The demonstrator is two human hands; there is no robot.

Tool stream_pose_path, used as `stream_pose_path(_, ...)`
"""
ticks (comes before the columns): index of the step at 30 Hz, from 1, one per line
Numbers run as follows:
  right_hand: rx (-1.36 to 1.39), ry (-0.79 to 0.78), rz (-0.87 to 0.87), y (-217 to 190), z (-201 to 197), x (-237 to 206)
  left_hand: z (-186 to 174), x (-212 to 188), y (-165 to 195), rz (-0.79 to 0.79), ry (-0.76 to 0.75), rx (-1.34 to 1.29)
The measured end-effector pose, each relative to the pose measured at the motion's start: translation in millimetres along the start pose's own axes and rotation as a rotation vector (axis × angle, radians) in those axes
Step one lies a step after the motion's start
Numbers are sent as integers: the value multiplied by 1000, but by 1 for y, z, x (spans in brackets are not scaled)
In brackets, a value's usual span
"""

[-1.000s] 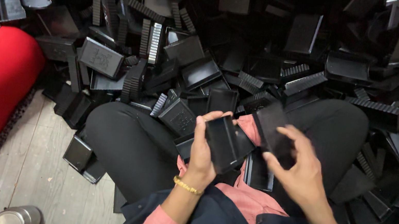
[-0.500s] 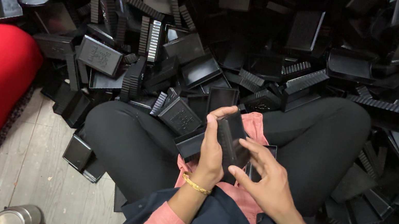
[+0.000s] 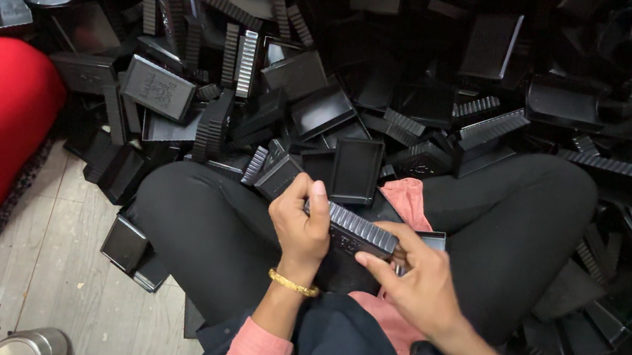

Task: The person sits on the floor and repeatedly picks up two black plastic parts, snaps them together to form a small box, and places the assembled unit into a cardboard box. The process is repeated continuously with components from a large pile on the floor.

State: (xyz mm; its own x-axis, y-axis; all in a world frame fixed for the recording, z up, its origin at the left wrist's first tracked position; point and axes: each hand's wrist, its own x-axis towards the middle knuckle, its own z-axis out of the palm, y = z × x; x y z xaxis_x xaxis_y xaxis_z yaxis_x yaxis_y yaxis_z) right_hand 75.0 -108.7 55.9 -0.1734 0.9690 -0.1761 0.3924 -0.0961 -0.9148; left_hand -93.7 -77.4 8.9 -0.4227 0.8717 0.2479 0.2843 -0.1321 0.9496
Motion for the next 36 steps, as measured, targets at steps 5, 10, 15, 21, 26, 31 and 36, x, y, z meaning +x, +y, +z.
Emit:
stream_pose_path(5,-417,-366,-49,-62,-73,69,5,23,-10,67,-157,-251)
stream_pose_path(10,369,-190,-543,-113,-136,176,29,51,-20,564,17,678)
stream_pose_path(15,-24,50,-398,-56,-98,253,2,37,-24,-217,-292,251)
stream_pose_path(21,-712,248,93,49,-16,276,-78,27,-29,-473,-39,-671)
stream_pose_path(26,-399,310,169,63,-29,266,-83,19,-19,-541,-93,-1170)
stream_pose_path(31,-746,133,218,51,-9,281,-49,22,-18,-541,-131,-1453)
stream_pose_path(36,-708,394,123,44,1,280,-44,12,-17,-581,-144,-1364)
